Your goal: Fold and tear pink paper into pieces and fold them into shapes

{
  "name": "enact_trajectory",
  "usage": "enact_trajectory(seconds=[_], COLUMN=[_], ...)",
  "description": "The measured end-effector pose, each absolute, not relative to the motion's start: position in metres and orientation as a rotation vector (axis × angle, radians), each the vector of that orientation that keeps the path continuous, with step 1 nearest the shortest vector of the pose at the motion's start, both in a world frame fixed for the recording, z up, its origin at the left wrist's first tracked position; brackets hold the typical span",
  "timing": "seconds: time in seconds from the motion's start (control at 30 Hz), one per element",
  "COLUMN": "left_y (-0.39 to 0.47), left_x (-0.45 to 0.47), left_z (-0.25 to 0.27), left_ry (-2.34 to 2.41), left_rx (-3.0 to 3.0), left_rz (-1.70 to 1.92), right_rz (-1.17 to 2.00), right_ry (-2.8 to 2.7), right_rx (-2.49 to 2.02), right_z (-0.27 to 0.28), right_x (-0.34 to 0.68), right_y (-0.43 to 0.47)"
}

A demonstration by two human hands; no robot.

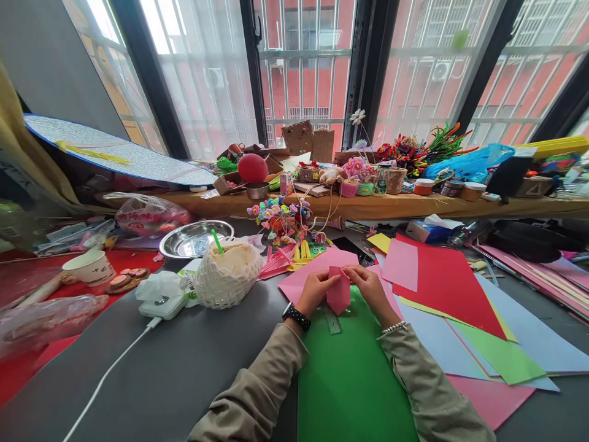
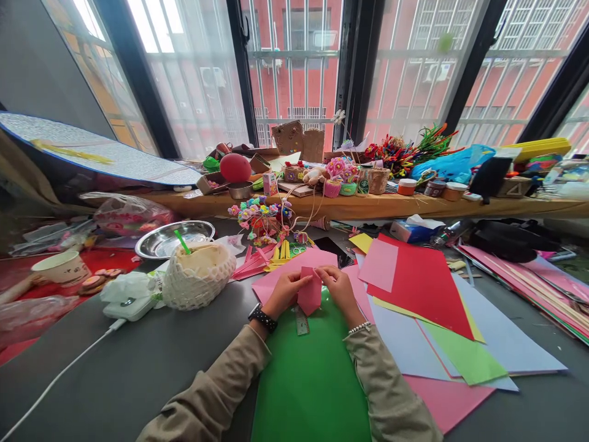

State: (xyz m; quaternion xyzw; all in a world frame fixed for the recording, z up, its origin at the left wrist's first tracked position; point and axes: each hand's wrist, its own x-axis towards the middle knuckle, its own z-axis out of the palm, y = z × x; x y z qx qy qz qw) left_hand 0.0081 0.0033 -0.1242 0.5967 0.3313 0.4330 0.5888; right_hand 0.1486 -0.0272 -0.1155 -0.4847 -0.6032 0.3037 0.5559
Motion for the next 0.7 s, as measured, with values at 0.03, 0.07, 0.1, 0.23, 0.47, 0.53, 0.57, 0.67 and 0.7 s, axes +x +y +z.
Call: enact_trajectory(seconds=[0.03,0.07,0.1,0.23,0.47,0.53,0.57,0.67,0.7], left_y=[0.003,0.0027,0.0027,0.0028,0.0013,0.0011,0.0011,0.0008,0.0006], left_x=[0.0083,0.0083,0.0083,0.0076,0.0071,0.0074,0.0075,0.0075,0.0073], left_z=[-0.1241,-0.1241,-0.1241,-0.1235,-0.1208,-0.1203,-0.1201,-0.1191,-0.1187], left_ry=[0.768,0.767,0.767,0.782,0.808,0.809,0.811,0.818,0.819], left_rx=[1.399,1.408,1.416,1.444,1.481,1.49,1.494,1.51,1.515], left_rz=[0.989,0.974,0.963,0.949,0.946,0.941,0.94,0.942,0.945], right_rz=[0.747,0.778,0.808,0.914,0.993,0.996,0.995,0.978,0.967], right_ry=[-1.406,-1.39,-1.374,-1.316,-1.301,-1.299,-1.298,-1.298,-1.297], right_rx=[-1.148,-1.149,-1.148,-1.144,-1.156,-1.159,-1.16,-1.159,-1.159], right_z=[-0.1169,-0.1182,-0.1192,-0.1218,-0.1225,-0.1215,-0.1211,-0.1207,-0.1209], right_x=[0.149,0.1491,0.1491,0.1486,0.149,0.1485,0.148,0.1457,0.1448], right_y=[-0.0259,-0.0249,-0.0242,-0.0232,-0.0227,-0.0231,-0.0233,-0.0235,-0.0233])
